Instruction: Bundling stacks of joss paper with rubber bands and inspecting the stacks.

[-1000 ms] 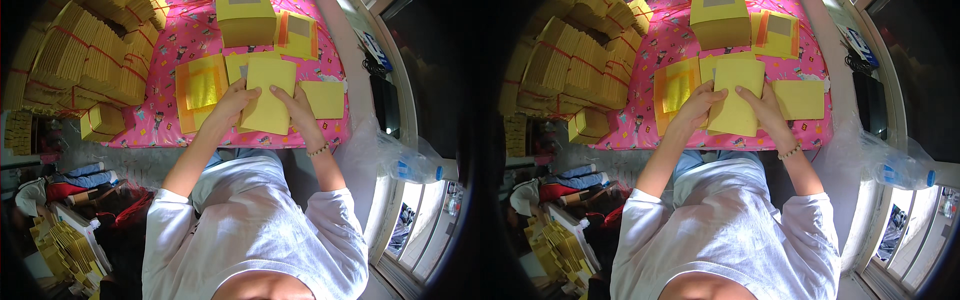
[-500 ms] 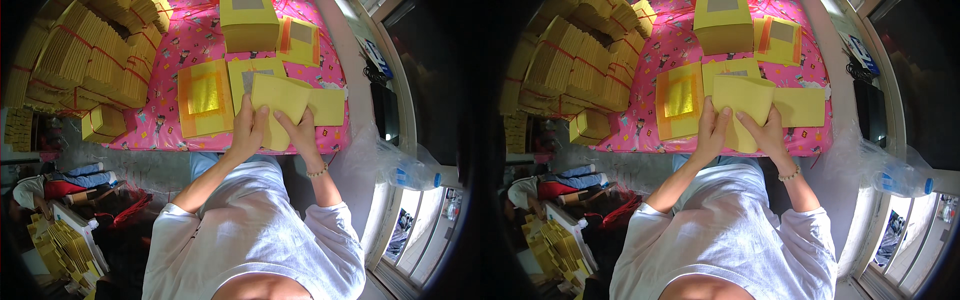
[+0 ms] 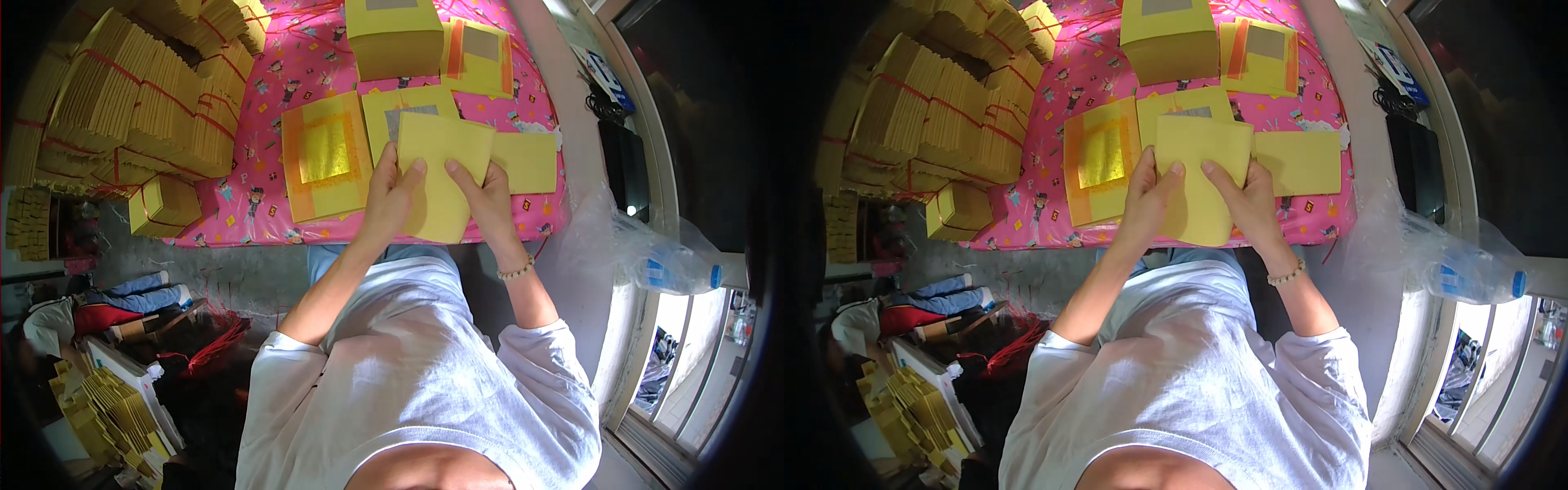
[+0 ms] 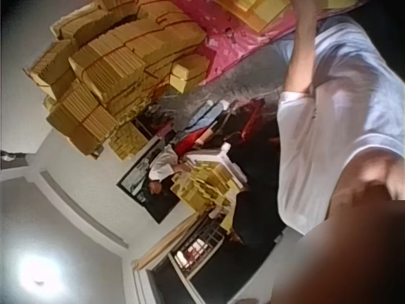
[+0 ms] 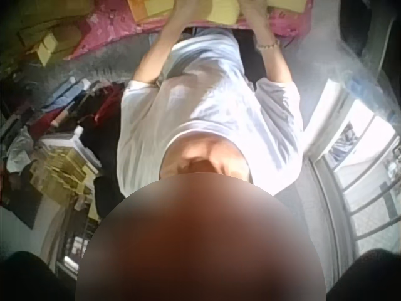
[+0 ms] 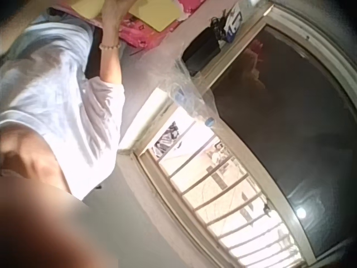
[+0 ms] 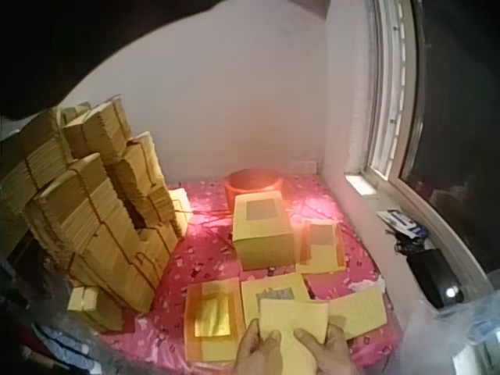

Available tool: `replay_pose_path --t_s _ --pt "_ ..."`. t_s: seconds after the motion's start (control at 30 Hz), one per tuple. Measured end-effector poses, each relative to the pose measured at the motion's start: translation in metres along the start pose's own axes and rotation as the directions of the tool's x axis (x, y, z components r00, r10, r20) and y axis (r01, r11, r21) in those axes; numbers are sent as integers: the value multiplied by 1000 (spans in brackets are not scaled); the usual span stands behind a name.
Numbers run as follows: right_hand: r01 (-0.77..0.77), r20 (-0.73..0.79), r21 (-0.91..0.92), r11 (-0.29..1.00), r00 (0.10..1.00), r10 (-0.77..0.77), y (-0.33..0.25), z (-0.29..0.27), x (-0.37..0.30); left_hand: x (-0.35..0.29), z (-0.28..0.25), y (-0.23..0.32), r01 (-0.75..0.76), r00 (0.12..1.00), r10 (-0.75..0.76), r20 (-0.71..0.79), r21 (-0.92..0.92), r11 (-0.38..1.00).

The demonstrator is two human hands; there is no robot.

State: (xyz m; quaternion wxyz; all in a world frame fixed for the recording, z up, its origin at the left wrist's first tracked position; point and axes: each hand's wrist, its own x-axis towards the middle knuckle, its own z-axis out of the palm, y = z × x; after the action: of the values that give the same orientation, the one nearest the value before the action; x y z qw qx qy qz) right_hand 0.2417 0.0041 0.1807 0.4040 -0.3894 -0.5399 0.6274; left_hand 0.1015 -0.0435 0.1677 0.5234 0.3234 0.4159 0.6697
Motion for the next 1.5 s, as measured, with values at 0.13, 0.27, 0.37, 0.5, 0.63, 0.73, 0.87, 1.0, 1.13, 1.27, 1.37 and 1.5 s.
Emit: replay_pose_path --t_s 0.13,0.27,0.37,0.5,0.63,0.73,0.87,1.0,1.13,1.27,1.37,1.5 --pt "-63 -2 36 997 998 64 7 0 10 11 -4 10 151 988 -151 24 3 989" --pt "-131 -25 64 989 991 133 14 -1 20 23 -7 14 347 937 -350 21 88 934" --pt "-165 -25 106 981 985 168 16 0 26 32 -13 7 401 915 -404 9 83 912" --pt "-154 -26 112 982 987 158 20 0 28 37 -12 6 446 894 -447 -9 106 889" --pt "-172 -36 113 979 984 177 20 -1 30 38 -18 -7 379 925 -379 -32 139 915" --pt "-77 -42 148 986 996 84 32 -11 33 31 -17 -17 123 992 -120 -28 298 947" --pt "-10 11 156 988 1000 9 31 -14 30 20 -15 -17 64 998 -61 -25 204 977" --pt "-6 -54 158 987 998 14 18 -16 28 10 -13 -1 53 998 -58 22 192 980" --pt "-27 -21 149 988 999 30 15 -27 26 9 -13 3 58 997 -68 47 187 981" --pt "-142 95 106 984 987 132 -1 -20 14 7 -14 5 -2 1000 -4 27 198 980" --pt "-217 213 55 975 956 201 8 -27 6 7 -13 8 48 998 -55 41 168 985" --pt "-204 155 16 979 968 199 10 -26 5 6 -13 6 45 998 -53 39 180 983"
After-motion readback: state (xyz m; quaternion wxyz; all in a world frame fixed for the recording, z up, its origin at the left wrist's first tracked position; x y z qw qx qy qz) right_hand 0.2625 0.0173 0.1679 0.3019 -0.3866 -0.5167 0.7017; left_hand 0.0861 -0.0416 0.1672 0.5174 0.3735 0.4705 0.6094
